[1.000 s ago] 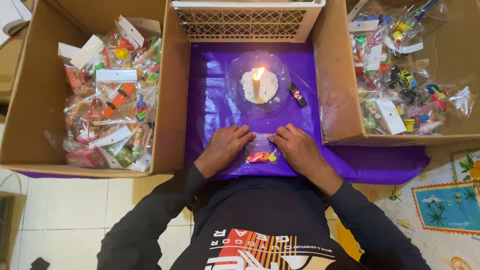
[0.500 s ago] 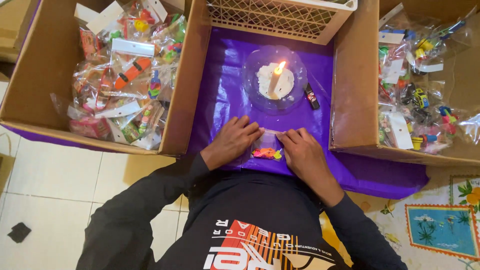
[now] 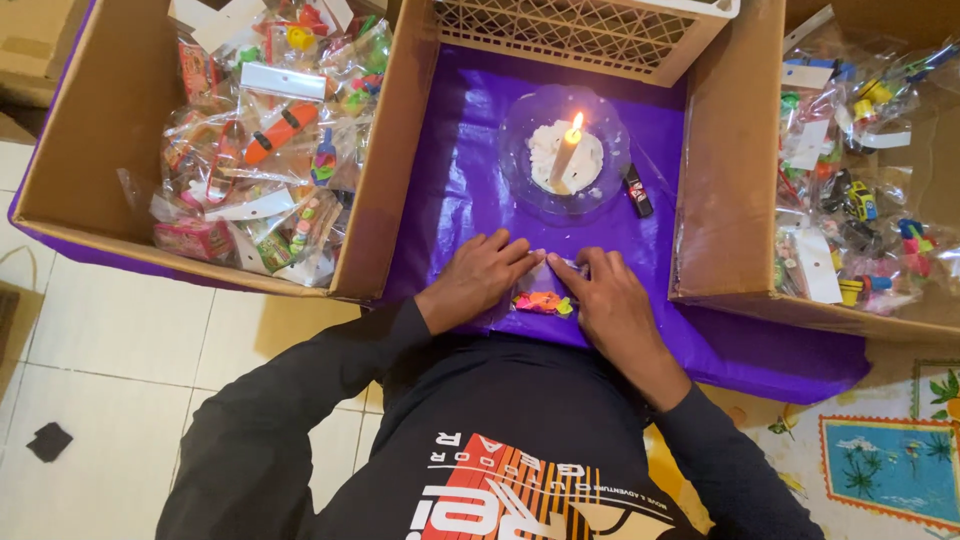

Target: Sealing small plastic bags containing trinkets using a candle flame as a heat source

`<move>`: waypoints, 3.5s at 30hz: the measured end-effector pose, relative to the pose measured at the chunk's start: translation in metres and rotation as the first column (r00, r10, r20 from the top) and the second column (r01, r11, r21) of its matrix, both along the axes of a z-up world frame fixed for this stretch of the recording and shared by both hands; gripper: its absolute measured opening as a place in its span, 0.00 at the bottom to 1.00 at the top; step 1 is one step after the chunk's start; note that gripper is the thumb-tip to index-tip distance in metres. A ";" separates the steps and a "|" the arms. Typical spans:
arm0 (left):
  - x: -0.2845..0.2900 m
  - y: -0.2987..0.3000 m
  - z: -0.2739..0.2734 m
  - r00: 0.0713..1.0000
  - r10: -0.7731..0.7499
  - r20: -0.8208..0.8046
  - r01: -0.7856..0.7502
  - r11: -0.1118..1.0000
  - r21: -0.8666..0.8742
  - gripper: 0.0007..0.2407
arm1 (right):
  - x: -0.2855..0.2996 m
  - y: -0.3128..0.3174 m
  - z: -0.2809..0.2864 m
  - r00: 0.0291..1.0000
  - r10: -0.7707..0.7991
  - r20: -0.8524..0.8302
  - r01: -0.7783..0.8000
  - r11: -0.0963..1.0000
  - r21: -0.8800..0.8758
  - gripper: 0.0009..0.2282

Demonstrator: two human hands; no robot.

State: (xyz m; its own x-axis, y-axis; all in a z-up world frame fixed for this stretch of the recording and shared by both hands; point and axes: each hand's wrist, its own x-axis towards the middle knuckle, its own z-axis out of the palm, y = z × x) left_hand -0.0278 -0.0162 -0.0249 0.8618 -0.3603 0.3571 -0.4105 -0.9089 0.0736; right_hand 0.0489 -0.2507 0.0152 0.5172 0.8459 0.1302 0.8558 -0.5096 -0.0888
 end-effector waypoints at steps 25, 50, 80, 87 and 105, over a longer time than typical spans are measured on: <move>-0.007 -0.007 0.006 0.985 0.076 -0.154 -0.089 0.993 -0.077 0.19 | -0.002 -0.025 0.002 0.973 -0.187 -0.136 0.206 0.968 0.143 0.25; 0.006 -0.006 0.026 0.982 0.086 -0.171 -0.122 0.970 -0.211 0.05 | 0.017 0.003 0.000 0.972 -0.190 -0.138 0.223 0.930 0.290 0.06; 0.020 0.008 0.045 0.966 0.033 -0.258 -0.123 0.932 -0.340 0.02 | 0.017 -0.002 0.005 0.922 0.057 -0.384 0.131 0.886 0.446 0.07; 0.016 0.011 0.043 0.987 -0.024 -0.161 -0.020 0.964 -0.264 0.00 | 0.014 -0.006 0.003 0.941 0.096 -0.324 0.071 0.882 0.466 0.08; 0.010 0.003 0.014 0.999 -0.015 -0.049 0.015 1.000 -0.005 0.06 | 0.003 -0.007 0.008 0.978 0.094 -0.185 -0.032 0.948 0.316 0.06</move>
State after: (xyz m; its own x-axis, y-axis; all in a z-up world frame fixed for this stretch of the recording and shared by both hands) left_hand -0.0174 -0.0132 -0.0109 0.8729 -0.3715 0.3162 -0.4196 -0.9024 0.0984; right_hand 0.0517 -0.2577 0.0237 0.5058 0.8114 0.2927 0.8352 -0.3758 -0.4015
